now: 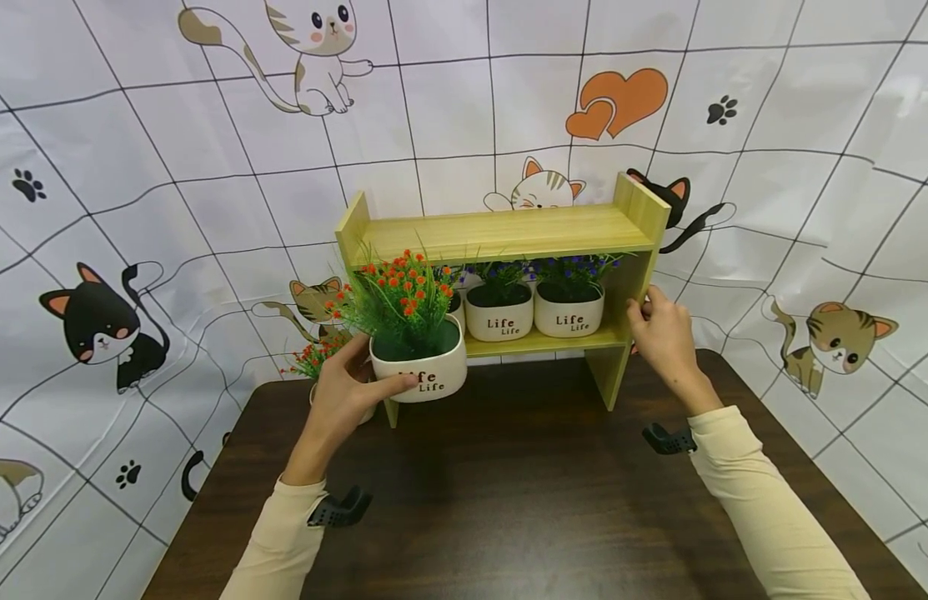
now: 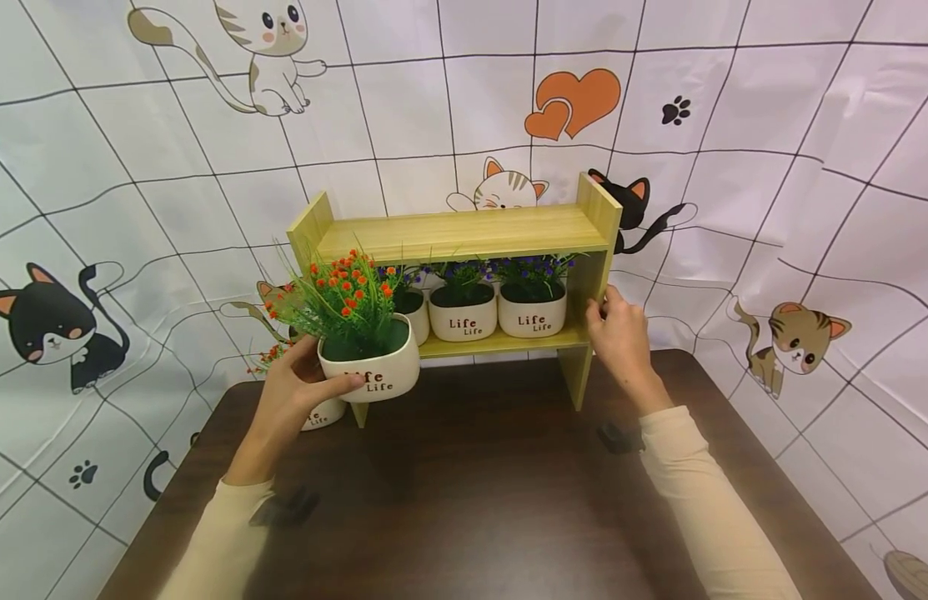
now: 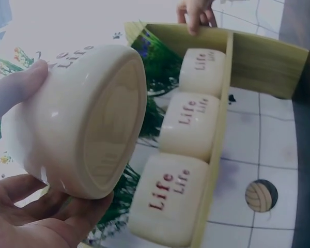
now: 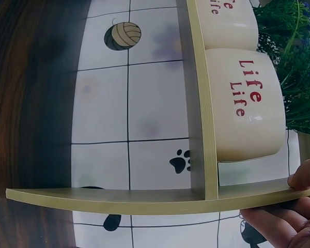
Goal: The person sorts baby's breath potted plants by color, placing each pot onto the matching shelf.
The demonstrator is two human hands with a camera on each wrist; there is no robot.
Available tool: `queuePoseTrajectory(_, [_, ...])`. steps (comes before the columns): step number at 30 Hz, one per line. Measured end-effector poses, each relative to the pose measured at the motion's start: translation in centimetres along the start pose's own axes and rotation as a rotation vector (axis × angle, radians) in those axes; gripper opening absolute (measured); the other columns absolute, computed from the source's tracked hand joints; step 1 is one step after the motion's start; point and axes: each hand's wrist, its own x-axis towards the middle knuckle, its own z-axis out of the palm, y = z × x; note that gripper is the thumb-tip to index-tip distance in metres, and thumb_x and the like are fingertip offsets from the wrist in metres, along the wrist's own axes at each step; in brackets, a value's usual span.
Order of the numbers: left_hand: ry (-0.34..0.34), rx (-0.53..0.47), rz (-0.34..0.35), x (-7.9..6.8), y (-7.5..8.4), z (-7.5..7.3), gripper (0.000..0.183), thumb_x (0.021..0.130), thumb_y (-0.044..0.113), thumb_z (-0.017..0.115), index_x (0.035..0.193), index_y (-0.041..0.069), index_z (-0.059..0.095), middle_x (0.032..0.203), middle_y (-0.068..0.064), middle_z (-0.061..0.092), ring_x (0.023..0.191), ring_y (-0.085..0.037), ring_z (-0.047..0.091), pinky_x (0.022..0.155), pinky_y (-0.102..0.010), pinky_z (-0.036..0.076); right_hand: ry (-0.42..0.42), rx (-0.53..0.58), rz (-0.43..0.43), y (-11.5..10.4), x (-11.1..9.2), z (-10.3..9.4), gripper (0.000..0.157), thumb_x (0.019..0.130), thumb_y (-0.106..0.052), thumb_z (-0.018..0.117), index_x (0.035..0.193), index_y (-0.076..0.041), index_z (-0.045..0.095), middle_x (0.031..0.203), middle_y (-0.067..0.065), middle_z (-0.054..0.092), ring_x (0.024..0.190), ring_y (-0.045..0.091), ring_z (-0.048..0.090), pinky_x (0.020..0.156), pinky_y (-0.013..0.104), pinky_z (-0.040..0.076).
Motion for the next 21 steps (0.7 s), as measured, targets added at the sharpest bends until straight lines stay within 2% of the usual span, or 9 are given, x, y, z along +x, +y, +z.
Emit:
queuePoseTrajectory(10, [-0.004, -0.007, 0.043, 1.8, 2.1, 0.9, 0.065, 0.081, 0.01, 0.092, 0.14, 0.006, 0.065, 0.128, -0.016, 0.072, 0.105, -0.012, 0.075, 0.089, -0.025, 0.062, 0.002, -0.022, 0.0, 0.4, 0.0, 0.2, 0.015, 0.103, -0.005, 0.061, 0.106, 0.009, 0.066, 0.056, 0.017, 0.065, 0.036, 0.002, 0.046, 0.037, 0.02, 0.03])
queuePoseTrajectory(21, [-0.029, -0.05, 0.074, 3.6, 4.2, 2.0, 0.063, 0.082, 0.012, 0.093, 0.139, 0.008, 0.065, 0.121, -0.015, 0.074, 0.099, -0.018, 0.077, 0.08, -0.03, 0.064, 0.0, -0.022, -0.002, 0.4, 0.0, 0.3, 0.015, 0.104, -0.005, 0.061, 0.106, 0.009, 0.066, 0.057, 0.017, 0.066, 0.037, 0.005, 0.042, 0.038, 0.021, 0.027])
